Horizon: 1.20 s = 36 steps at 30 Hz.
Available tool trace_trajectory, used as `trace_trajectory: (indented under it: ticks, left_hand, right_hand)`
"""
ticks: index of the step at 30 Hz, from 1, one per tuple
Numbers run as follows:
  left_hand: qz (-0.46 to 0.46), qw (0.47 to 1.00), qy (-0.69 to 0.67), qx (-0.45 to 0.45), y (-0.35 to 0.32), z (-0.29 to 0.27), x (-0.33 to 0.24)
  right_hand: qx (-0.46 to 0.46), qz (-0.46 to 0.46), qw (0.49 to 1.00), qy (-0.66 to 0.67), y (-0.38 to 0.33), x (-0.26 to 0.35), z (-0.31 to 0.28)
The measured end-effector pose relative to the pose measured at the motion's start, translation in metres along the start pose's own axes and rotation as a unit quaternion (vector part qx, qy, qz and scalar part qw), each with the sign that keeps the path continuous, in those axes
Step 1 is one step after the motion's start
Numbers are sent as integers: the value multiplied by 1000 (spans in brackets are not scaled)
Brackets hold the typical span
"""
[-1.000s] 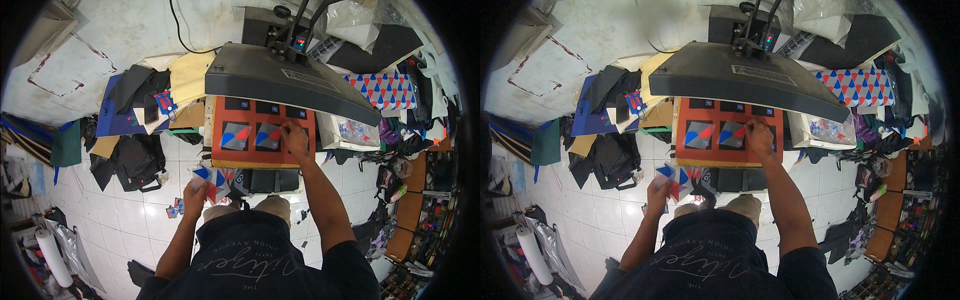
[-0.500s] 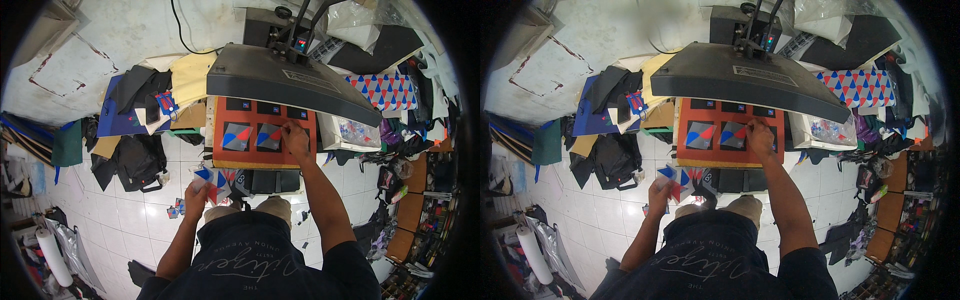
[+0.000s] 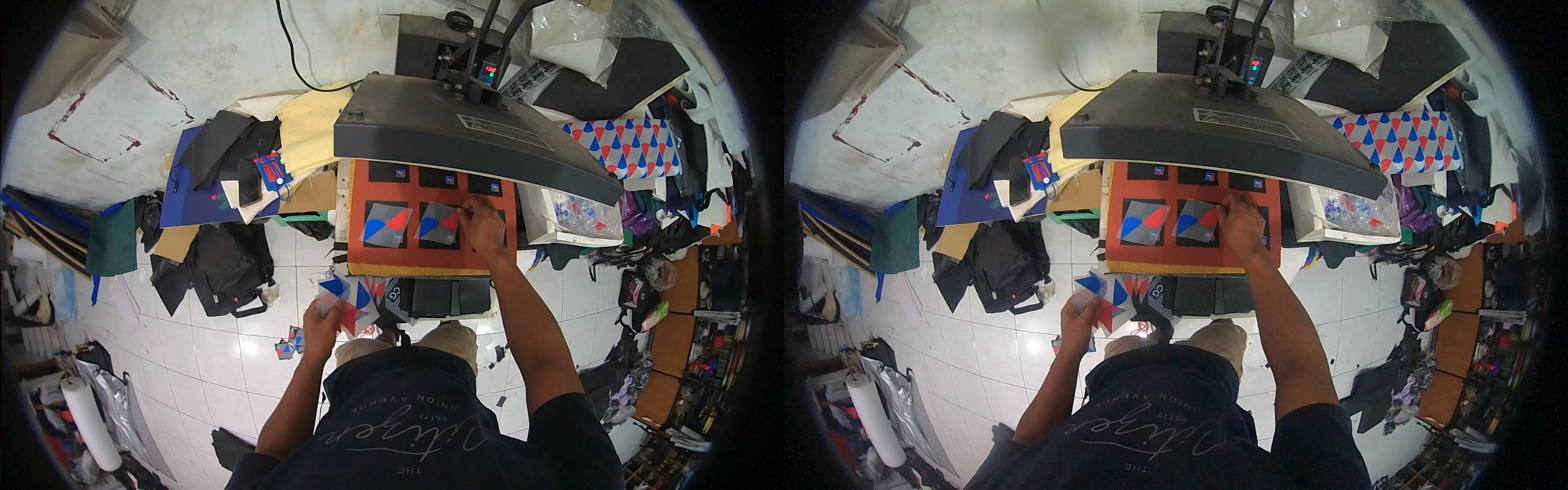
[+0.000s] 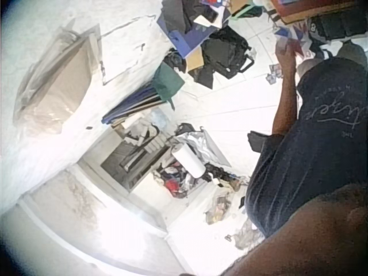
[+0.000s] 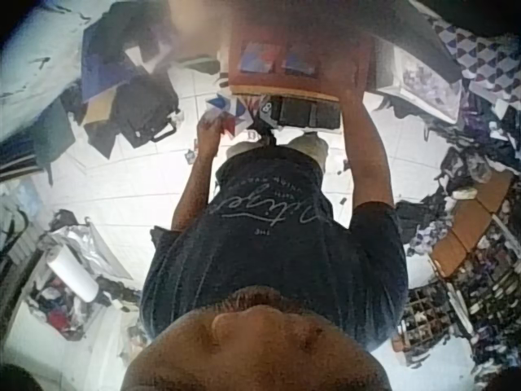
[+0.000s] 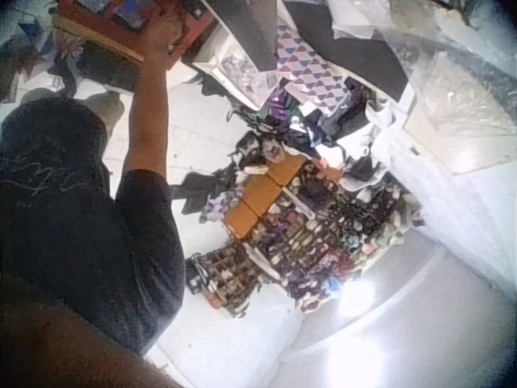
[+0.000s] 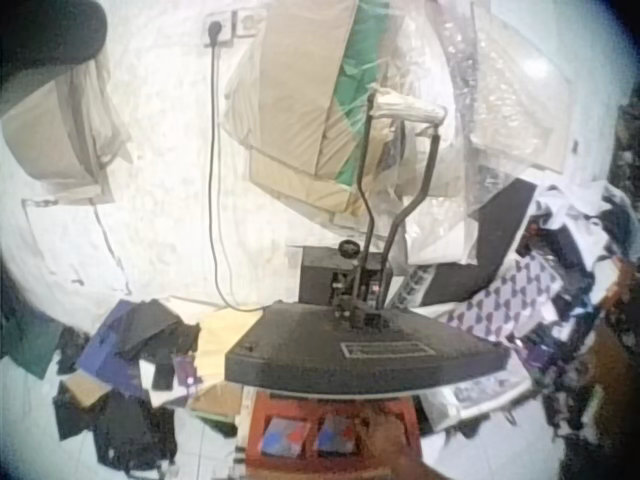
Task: The person places small patterned triangular transfers onto a red heat-press platen, then closes the press to apply heat. They repeat this process for several transfers, opening and closing the press between each placement.
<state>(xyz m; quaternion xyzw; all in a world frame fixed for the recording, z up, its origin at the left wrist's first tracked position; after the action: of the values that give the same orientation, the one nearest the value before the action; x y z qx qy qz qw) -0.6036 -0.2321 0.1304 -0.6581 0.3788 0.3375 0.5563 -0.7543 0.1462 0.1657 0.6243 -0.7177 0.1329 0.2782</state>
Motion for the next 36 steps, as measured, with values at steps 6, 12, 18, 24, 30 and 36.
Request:
trace_trajectory:
  ticks: [6,12,18,24,30,36]
  left_hand:
    - [1,998,-69,-1,-3,2,-11]
    - [-35,990,-135,34,-4,26,-44]
    - [-27,991,-107,73,-7,45,-73]
    - [-2,989,-137,50,-6,52,-70]
    - [-14,984,-172,41,-8,58,-65]
    - [-33,980,-194,36,-12,63,-58]
  right_hand:
    - [1,73,991,111,-5,18,-29]
    - [178,104,924,322,-60,76,-14]
    - [308,109,858,396,-88,123,8]
    - [348,124,841,395,-99,117,10]
    - [410,263,750,448,-142,103,28]
    - [289,376,668,573,-173,104,33]
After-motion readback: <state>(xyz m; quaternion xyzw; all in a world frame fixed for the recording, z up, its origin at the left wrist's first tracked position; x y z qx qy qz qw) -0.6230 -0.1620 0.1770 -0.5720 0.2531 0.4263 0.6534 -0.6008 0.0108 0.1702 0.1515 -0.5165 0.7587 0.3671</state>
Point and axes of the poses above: each hand's wrist, its own y-axis towards the middle knuckle, its own z-axis out of the palm, x = y × z, the point moved 6 cm from there along y, towards the middle knuckle, and after that the axes turned 10 degrees about y, right-handed, at the moved point
